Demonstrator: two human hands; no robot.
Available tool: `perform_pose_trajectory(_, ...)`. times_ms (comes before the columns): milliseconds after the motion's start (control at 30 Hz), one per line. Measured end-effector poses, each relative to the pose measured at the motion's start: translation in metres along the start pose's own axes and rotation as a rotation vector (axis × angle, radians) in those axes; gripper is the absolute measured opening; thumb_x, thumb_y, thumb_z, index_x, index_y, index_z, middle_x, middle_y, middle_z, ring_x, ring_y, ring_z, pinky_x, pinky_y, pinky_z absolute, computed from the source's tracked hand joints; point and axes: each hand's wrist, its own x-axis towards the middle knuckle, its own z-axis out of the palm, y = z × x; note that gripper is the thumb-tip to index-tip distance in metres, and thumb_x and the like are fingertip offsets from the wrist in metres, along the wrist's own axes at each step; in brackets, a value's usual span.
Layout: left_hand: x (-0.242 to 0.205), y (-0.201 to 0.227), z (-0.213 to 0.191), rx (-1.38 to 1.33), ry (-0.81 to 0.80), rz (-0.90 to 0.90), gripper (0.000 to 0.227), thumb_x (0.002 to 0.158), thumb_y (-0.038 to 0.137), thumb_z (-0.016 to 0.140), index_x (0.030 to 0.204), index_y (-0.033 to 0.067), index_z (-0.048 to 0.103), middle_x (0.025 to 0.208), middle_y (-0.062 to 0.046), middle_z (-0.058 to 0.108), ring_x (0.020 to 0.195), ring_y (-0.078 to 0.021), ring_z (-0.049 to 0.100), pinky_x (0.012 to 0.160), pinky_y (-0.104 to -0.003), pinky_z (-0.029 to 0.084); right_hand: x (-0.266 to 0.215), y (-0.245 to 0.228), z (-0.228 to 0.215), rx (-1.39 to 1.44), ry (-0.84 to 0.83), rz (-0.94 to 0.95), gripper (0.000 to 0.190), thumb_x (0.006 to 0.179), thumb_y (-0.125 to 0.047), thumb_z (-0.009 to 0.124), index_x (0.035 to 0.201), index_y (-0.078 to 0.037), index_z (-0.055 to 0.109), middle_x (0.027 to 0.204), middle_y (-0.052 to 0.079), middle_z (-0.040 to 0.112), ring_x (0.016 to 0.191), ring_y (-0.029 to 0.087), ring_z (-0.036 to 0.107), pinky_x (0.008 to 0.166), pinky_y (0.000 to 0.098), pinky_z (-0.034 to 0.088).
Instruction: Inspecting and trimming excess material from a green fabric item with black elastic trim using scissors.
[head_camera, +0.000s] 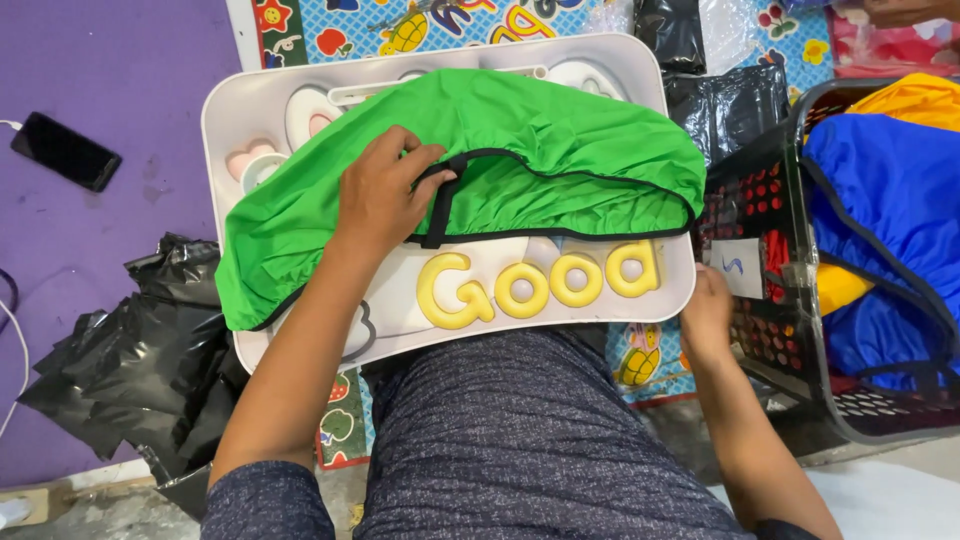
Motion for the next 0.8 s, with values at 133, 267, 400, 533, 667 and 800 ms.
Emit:
perform_pose_trajectory(133, -0.001, -0.003, 0.002, 0.030, 0.010, 0.034, 0.016, 0.093, 0.025, 0.083, 0.103, 0.0162, 0.075, 0.090, -0.003, 0.054, 0.076, -0.0271, 0.065, 0.061, -0.038, 0.054, -0.003, -0.059, -0.006, -0.234, 0.115, -0.216, 0.022, 0.110, -0.011, 0.054, 0.124, 0.003, 0.063, 0.105, 0.027, 0.061, 0.105, 0.047, 0.060, 0.094, 0.0533, 0.047)
perform_pose_trajectory(267, -0.002, -0.008, 0.007, 0.116, -0.019, 0.084, 0.018, 0.096, 0.036, 0.078, 0.108, 0.0224, 0.074, 0.091, 0.001, 0.050, 0.076, -0.0234, 0.062, 0.060, -0.037, 0.052, -0.009, -0.091, 0.045, -0.237, 0.079, -1.058, 0.012, 0.096, -0.002, 0.068, 0.107, 0.001, 0.071, 0.111, 0.015, 0.061, 0.102, 0.039, 0.061, 0.094, 0.0490, 0.048)
perform_pose_trajectory(400, 0.000, -0.006, 0.000, 0.154, -0.080, 0.146, 0.020, 0.098, 0.038, 0.074, 0.114, 0.0251, 0.072, 0.092, 0.000, 0.049, 0.076, -0.0239, 0.062, 0.059, -0.038, 0.053, -0.039, -0.147, 0.122, -0.177, -0.399, -1.369, 0.021, 0.101, -0.021, 0.066, 0.118, -0.013, 0.076, 0.126, 0.009, 0.072, 0.112, 0.032, 0.068, 0.097, 0.0460, 0.050)
perform_pose_trajectory(533, 0.000, -0.007, -0.013, 0.212, -0.120, 0.184, 0.020, 0.098, 0.037, 0.073, 0.117, 0.0280, 0.071, 0.094, -0.001, 0.049, 0.074, -0.0254, 0.062, 0.057, -0.040, 0.054, -0.031, -0.163, 0.174, -0.355, -0.446, -1.392, 0.036, 0.105, -0.033, 0.057, 0.131, -0.011, 0.068, 0.126, 0.011, 0.066, 0.110, 0.033, 0.063, 0.095, 0.0462, 0.050)
perform_pose_trajectory(667, -0.002, -0.014, -0.022, 0.239, -0.143, 0.248, 0.022, 0.094, 0.041, 0.074, 0.114, 0.0326, 0.071, 0.095, 0.004, 0.049, 0.071, -0.0204, 0.060, 0.059, -0.036, 0.052, -0.021, -0.154, 0.201, -0.644, -0.422, -1.183, 0.039, 0.097, -0.049, 0.058, 0.116, -0.020, 0.075, 0.102, 0.005, 0.069, 0.086, 0.032, 0.063, 0.075, 0.0468, 0.050)
perform_pose_trajectory(800, -0.012, -0.014, -0.021, 0.263, -0.153, 0.279, 0.023, 0.095, 0.049, 0.069, 0.113, 0.0332, 0.070, 0.097, 0.004, 0.052, 0.070, -0.0192, 0.060, 0.060, -0.035, 0.052, -0.023, -0.149, 0.207, -0.714, -0.352, -1.150, 0.041, 0.093, -0.054, 0.056, 0.098, -0.020, 0.080, 0.086, 0.006, 0.065, 0.068, 0.034, 0.065, 0.063, 0.0488, 0.046)
